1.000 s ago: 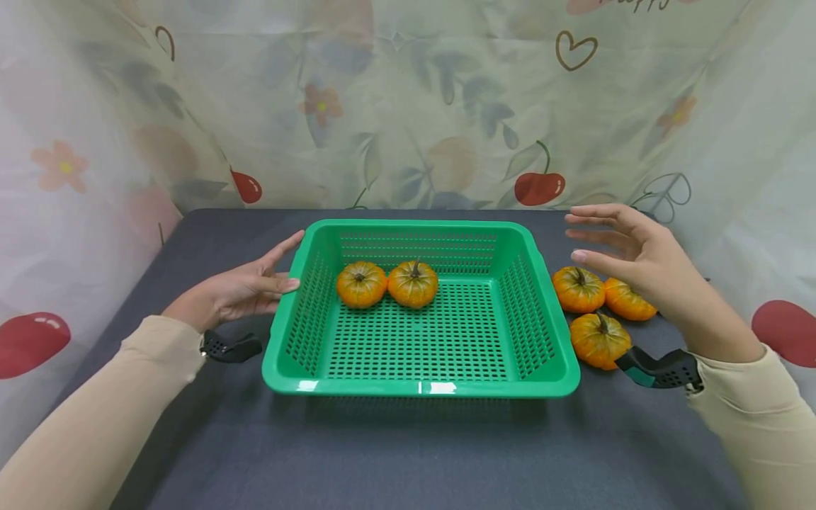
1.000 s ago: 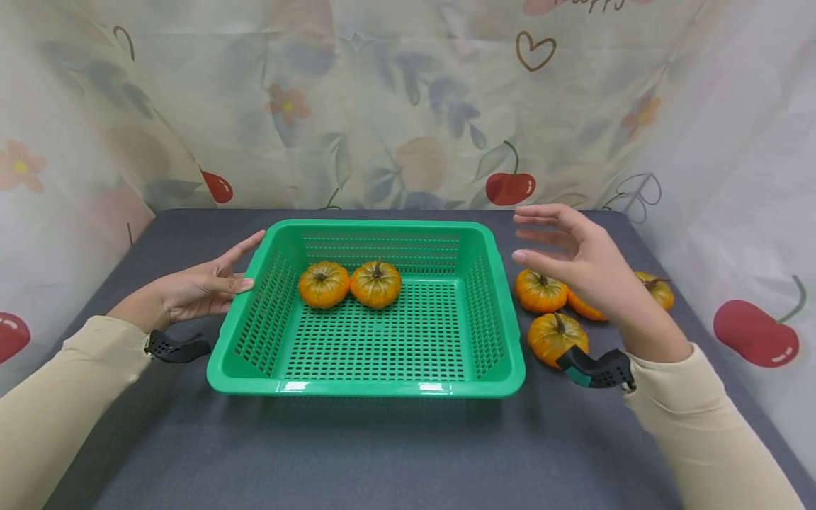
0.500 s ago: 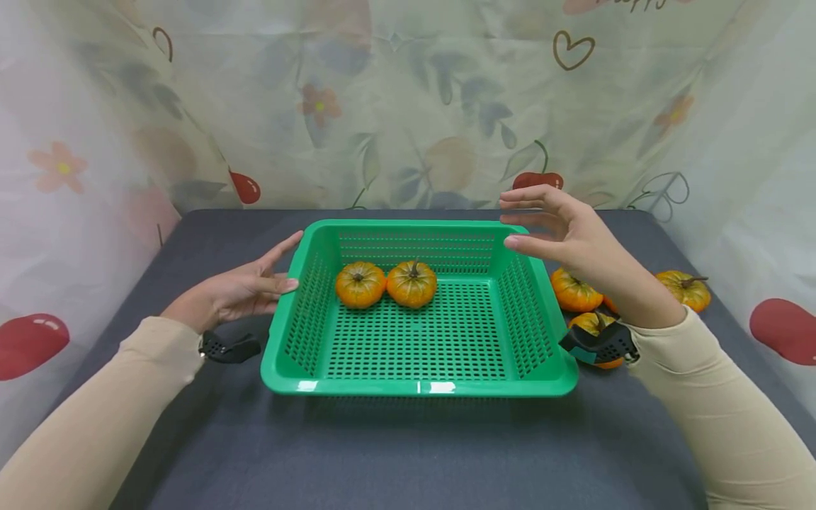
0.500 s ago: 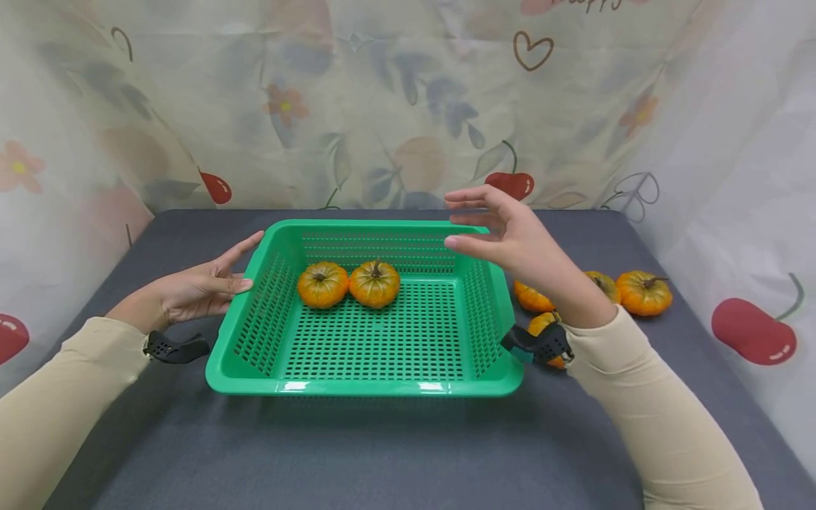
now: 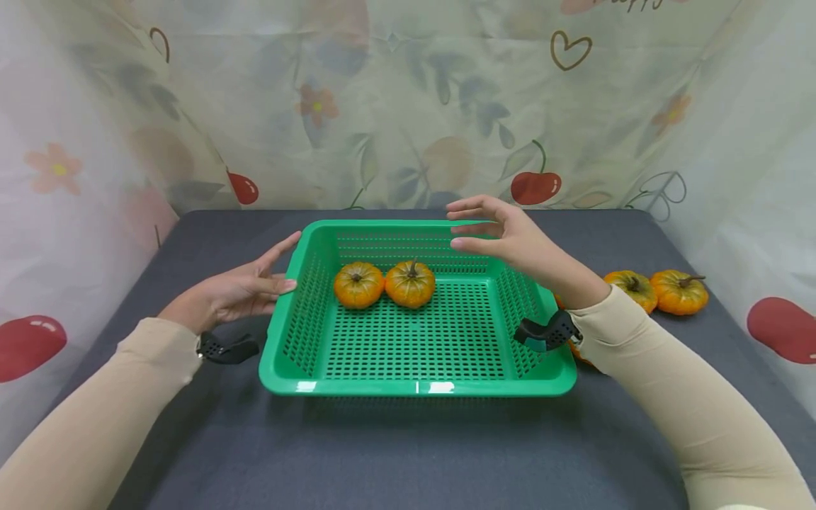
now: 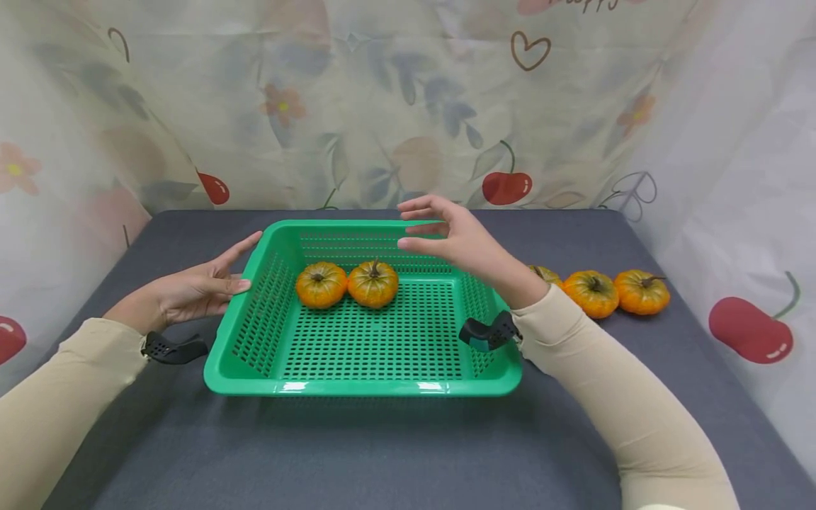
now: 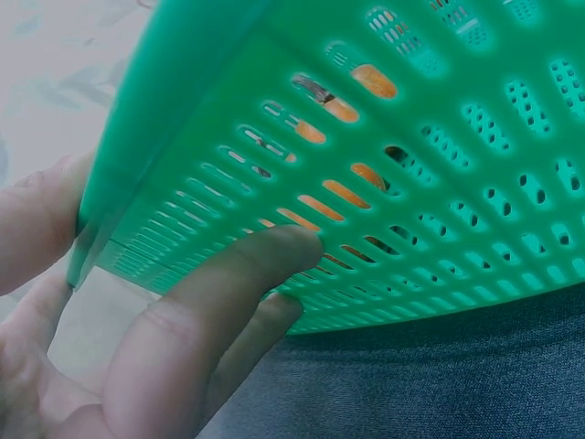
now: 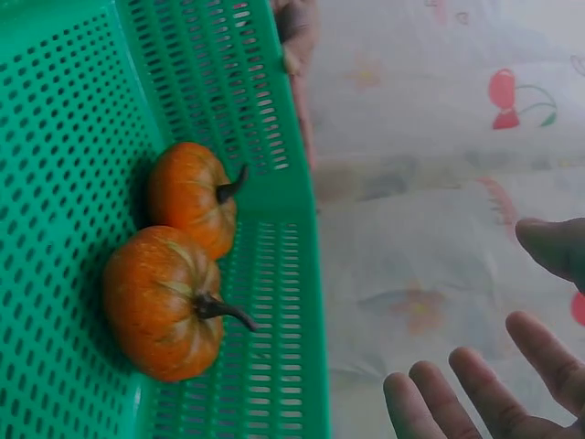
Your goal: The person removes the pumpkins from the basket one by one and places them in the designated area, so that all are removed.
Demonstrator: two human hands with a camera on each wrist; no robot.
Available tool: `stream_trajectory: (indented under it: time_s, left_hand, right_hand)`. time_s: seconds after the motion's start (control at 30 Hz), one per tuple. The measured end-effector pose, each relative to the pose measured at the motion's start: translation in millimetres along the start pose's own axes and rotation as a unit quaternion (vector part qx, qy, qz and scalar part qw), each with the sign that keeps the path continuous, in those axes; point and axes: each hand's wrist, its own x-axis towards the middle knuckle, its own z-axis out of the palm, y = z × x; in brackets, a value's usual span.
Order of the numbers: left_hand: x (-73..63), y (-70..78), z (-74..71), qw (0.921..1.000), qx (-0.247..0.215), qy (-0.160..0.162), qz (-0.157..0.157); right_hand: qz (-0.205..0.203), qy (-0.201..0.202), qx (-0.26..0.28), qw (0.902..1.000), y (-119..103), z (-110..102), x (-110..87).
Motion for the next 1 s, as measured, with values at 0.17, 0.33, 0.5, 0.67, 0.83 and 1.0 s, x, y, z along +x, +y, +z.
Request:
stream_trajectory:
  time_s: [0.17, 0.33, 0.5, 0.67, 0.83, 1.0]
  left_hand:
    - [-0.1, -0.5, -0.2, 1.0, 0.002, 0.001, 0.001]
    - [-0.1, -1.0, -0.4, 1.0, -0.004, 0.0, 0.0]
    - [0.6, -1.4, -0.5, 1.0, -0.006, -0.002, 0.0]
    - [0.8, -1.7, -1.3, 1.0, -0.005, -0.004, 0.002]
    - [0.7, -2.0, -2.1, 1.0, 0.001, -0.003, 0.003]
    - [0.6, -1.8, -1.8, 1.0, 0.001, -0.002, 0.002]
  right_hand:
    - [0.024, -0.016, 0.006, 0.9996, 9, 10, 13.2]
    - [0.04, -0.029, -0.008, 0.9987, 20, 19, 25.3]
    - [0.062, -0.05, -0.032, 0.9963, 28, 29, 34.4]
    - [0.08, -0.064, -0.055, 0.9932, 32, 35, 42.6]
    - [0.098, -0.078, -0.076, 0.9892, 37, 39, 49.8]
    - [0.112, -0.092, -0.092, 0.9852, 41, 42, 55.2]
